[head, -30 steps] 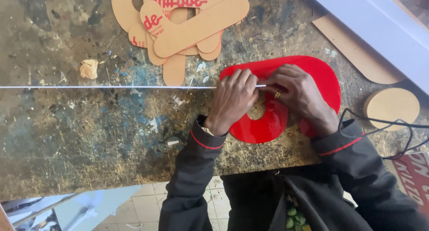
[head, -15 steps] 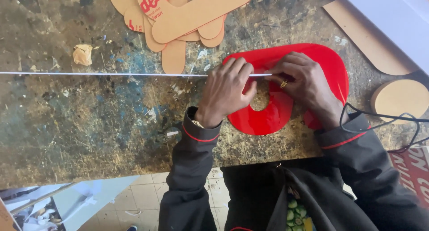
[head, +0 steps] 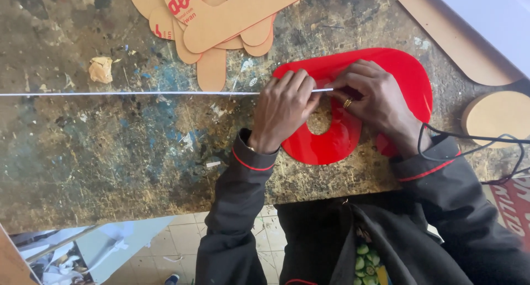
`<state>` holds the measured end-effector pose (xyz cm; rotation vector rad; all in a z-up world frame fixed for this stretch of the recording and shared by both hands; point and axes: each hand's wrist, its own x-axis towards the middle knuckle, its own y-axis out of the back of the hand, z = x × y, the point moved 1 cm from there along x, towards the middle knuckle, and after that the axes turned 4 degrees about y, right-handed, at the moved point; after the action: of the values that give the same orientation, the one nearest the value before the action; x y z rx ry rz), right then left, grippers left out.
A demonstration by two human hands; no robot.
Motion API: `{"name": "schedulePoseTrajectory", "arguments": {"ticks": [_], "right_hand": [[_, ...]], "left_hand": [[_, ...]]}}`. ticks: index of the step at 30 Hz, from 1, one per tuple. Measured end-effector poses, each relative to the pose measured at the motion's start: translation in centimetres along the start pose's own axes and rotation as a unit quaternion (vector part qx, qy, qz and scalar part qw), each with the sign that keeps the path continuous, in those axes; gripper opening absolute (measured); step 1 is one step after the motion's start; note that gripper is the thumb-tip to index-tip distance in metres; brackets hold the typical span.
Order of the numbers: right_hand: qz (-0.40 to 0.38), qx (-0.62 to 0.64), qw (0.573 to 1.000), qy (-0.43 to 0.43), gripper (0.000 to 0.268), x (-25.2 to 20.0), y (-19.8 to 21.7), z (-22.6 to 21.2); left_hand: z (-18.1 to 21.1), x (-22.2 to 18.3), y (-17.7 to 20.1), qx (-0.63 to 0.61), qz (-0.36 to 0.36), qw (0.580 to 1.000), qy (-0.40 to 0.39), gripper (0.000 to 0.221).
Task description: Peeling protective film from a red acrylic letter and gluing a white plastic strip along its edge.
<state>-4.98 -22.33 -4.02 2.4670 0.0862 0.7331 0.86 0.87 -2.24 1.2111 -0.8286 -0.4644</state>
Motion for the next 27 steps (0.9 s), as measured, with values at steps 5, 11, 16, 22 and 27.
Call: {"name": "schedulePoseTrajectory", "arguments": {"ticks": [5, 11, 16, 22, 27], "right_hand": [[0.012, -0.008, 1.000, -0.005, 0.013, -0.1, 0.2, -0.7], [0.033, -0.040, 0.998, -0.041, 0.022, -0.7, 1.8, -0.9], [0.047, -0.034, 0.996, -0.073, 0.020, -0.7, 2.0, -0.8], [0.029, -0.033, 0.996, -0.081, 0.012, 0.3, 3.0, -2.6], [0.029, -0.030, 0.996, -0.076, 0.011, 0.3, 3.0, -2.5]], "left_hand": [[0.1, -0.1, -0.4, -0.020, 0.004, 1.000, 0.007, 0.026], [-0.1, -0.4, -1.1, -0.009, 0.024, 1.000, 0.013, 0.026], [0.2, -0.1, -0.5, -0.017, 0.036, 0.999, 0.011, 0.027], [1.6, 0.7, 1.9, 0.029, 0.001, 0.999, 0.026, 0.026], [1.4, 0.5, 1.4, 0.033, 0.006, 0.999, 0.024, 0.027]]}}
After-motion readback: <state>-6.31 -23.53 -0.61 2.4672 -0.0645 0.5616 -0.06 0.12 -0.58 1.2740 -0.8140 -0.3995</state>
